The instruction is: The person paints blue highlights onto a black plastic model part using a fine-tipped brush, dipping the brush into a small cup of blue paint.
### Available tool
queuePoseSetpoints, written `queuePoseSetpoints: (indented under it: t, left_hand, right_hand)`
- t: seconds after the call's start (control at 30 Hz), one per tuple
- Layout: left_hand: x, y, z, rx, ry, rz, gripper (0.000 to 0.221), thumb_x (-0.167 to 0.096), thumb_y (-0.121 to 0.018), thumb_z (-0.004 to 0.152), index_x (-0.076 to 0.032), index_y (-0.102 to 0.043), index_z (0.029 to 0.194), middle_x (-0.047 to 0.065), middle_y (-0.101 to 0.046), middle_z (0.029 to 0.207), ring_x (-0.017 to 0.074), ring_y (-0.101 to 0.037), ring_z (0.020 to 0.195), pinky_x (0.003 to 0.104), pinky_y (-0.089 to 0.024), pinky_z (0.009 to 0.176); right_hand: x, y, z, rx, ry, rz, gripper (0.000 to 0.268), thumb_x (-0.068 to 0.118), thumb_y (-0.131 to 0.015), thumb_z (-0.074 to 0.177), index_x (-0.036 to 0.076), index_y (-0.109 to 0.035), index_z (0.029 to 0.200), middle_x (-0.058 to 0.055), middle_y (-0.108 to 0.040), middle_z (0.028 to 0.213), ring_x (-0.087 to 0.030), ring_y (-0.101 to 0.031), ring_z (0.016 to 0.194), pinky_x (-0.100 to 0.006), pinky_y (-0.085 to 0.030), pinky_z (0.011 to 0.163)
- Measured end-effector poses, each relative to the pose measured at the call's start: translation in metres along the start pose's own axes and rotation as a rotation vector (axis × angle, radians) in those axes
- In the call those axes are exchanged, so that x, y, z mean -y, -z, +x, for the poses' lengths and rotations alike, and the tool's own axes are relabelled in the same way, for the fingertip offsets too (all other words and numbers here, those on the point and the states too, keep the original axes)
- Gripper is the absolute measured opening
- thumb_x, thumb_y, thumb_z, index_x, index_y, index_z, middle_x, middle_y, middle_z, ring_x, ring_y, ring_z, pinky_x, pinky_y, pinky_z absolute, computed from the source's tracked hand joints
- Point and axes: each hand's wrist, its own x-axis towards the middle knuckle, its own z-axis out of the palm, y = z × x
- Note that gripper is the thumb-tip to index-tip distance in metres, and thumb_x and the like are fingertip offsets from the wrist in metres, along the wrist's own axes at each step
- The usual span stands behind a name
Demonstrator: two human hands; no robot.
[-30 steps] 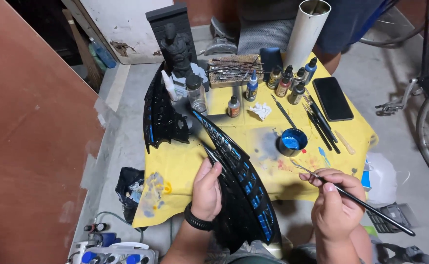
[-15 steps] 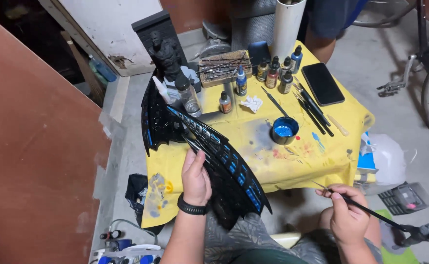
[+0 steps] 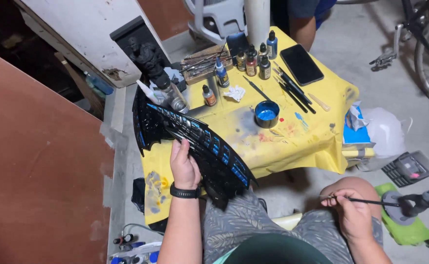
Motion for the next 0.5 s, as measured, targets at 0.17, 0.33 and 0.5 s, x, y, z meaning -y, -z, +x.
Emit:
queuePoseSetpoints:
  t: [0.17, 0.33, 0.5]
  left_hand:
    - [0.004, 0.001, 0.001, 0.009, -0.007, -0.033, 0.038, -0.014, -0.059, 0.099, 0.002, -0.058, 0.134, 0.014, -0.064, 0.134, 0.0223, -0.058, 0.127, 0.036, -0.042, 0.116]
    - [0.003, -0.003, -0.001, 0.008, -0.049, -0.037, 0.036, -0.012, -0.059, 0.100, 0.002, -0.058, 0.134, 0.015, -0.064, 0.137, 0.0230, -0.057, 0.128, 0.036, -0.042, 0.117]
    - [0.006, -0.002, -0.002, 0.019, -0.058, -0.038, 0.031, -0.017, -0.066, 0.098, -0.002, -0.061, 0.125, 0.014, -0.068, 0.129, 0.0221, -0.062, 0.120, 0.038, -0.048, 0.111]
  right_hand:
    - [0.005, -0.010, 0.012, -0.030, -0.074, 0.016, 0.008, -0.002, -0.052, 0.103, 0.000, -0.057, 0.096, -0.017, -0.056, 0.074, -0.026, -0.060, 0.071, -0.047, -0.063, 0.075]
    - [0.010, -0.012, 0.016, -0.024, -0.110, 0.045, 0.009, 0.001, -0.054, 0.100, 0.003, -0.057, 0.092, -0.015, -0.053, 0.071, -0.025, -0.057, 0.070, -0.044, -0.061, 0.072]
    - [0.012, -0.012, 0.011, -0.005, -0.046, 0.028, 0.013, 0.002, -0.056, 0.103, 0.006, -0.055, 0.090, -0.013, -0.053, 0.072, -0.021, -0.057, 0.071, -0.043, -0.061, 0.071]
